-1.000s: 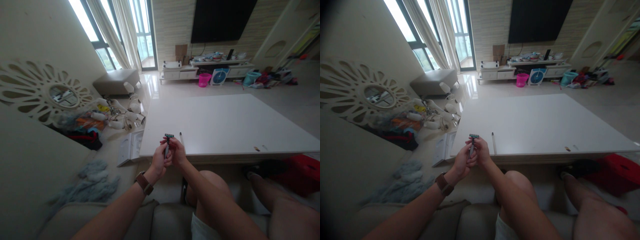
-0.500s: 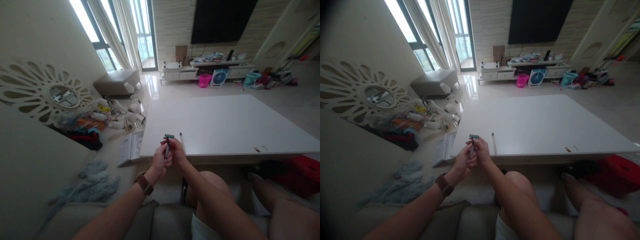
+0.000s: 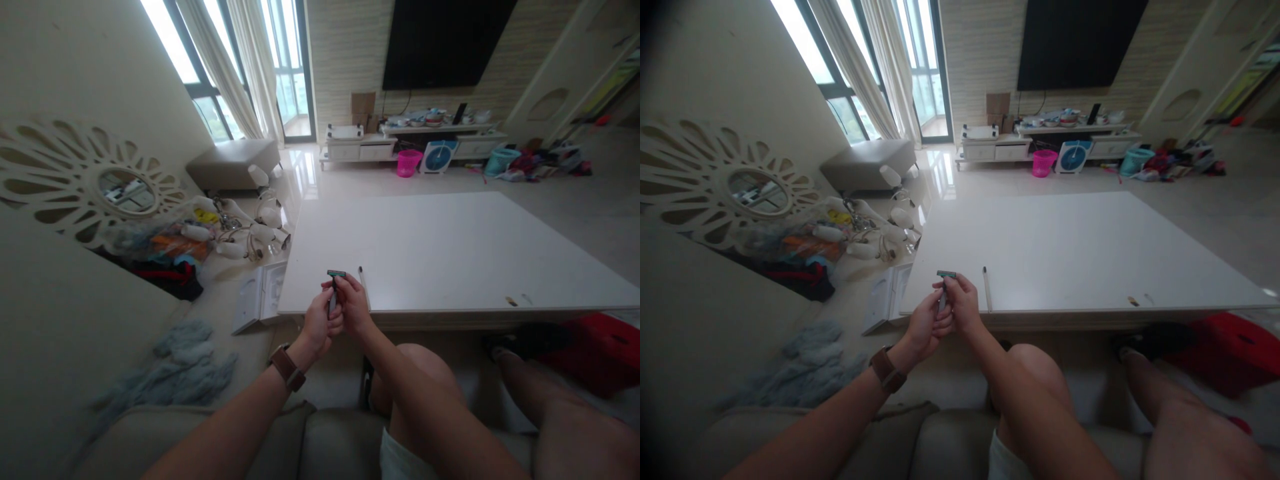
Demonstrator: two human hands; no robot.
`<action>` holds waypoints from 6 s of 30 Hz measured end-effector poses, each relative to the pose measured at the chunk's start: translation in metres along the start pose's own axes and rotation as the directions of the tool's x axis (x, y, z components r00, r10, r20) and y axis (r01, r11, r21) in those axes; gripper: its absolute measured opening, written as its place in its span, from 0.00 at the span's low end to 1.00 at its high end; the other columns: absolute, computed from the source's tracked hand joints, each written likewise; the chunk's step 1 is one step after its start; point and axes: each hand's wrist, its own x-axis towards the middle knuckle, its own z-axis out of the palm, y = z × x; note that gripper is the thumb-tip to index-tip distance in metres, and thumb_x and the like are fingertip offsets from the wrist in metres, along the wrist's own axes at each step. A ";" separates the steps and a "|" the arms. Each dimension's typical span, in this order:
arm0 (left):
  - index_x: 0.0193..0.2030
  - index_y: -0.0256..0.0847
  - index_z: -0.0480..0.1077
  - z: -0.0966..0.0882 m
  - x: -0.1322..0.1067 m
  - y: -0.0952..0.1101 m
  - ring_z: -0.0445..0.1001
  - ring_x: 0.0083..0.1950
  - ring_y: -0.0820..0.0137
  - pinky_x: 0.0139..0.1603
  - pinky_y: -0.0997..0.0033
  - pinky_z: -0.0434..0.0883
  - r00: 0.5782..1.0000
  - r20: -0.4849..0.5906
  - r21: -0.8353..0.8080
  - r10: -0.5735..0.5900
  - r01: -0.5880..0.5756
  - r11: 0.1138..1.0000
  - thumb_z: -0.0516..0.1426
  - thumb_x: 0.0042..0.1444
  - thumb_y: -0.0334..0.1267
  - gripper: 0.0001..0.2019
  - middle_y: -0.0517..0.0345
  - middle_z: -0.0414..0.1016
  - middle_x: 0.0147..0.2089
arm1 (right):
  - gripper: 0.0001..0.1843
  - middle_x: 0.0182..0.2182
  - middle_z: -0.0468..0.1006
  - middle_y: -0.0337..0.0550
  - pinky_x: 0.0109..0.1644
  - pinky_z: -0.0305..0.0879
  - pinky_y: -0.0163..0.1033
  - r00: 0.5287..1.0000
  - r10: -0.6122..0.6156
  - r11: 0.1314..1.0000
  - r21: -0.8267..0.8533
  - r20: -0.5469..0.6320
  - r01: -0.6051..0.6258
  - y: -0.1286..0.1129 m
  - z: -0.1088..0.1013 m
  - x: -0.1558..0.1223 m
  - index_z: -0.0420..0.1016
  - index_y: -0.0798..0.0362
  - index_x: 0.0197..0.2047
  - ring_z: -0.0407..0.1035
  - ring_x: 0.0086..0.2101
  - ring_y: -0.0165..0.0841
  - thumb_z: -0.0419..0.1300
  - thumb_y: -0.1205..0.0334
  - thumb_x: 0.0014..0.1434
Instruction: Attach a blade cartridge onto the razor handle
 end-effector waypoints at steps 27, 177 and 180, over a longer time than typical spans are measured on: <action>0.24 0.42 0.54 -0.003 0.001 -0.001 0.40 0.12 0.83 0.13 0.83 0.38 0.995 -0.076 0.148 -0.062 0.073 0.986 0.55 0.55 0.57 0.22 0.73 0.46 0.13 | 0.08 0.29 0.80 0.41 0.38 0.67 0.34 0.986 -0.158 0.969 -0.182 0.057 0.166 -0.003 -0.002 -0.002 0.79 0.52 0.36 0.72 0.33 0.33 0.61 0.58 0.58; 0.28 0.40 0.63 -0.001 -0.002 -0.002 0.44 0.14 0.81 0.14 0.80 0.41 0.997 0.081 0.114 -0.010 0.001 0.993 0.54 0.54 0.60 0.22 0.70 0.51 0.15 | 0.13 0.26 0.75 0.38 0.21 0.55 0.31 0.994 -0.046 0.995 -0.085 0.102 0.055 -0.010 -0.007 -0.006 0.82 0.54 0.37 0.63 0.23 0.29 0.63 0.59 0.47; 0.27 0.41 0.62 -0.001 -0.002 -0.002 0.44 0.14 0.81 0.14 0.80 0.41 0.997 0.081 0.111 -0.011 0.002 0.994 0.55 0.53 0.60 0.22 0.70 0.51 0.15 | 0.12 0.26 0.75 0.38 0.24 0.57 0.30 0.993 -0.065 0.994 -0.081 0.098 0.073 -0.009 -0.007 -0.005 0.82 0.54 0.35 0.65 0.26 0.29 0.64 0.59 0.47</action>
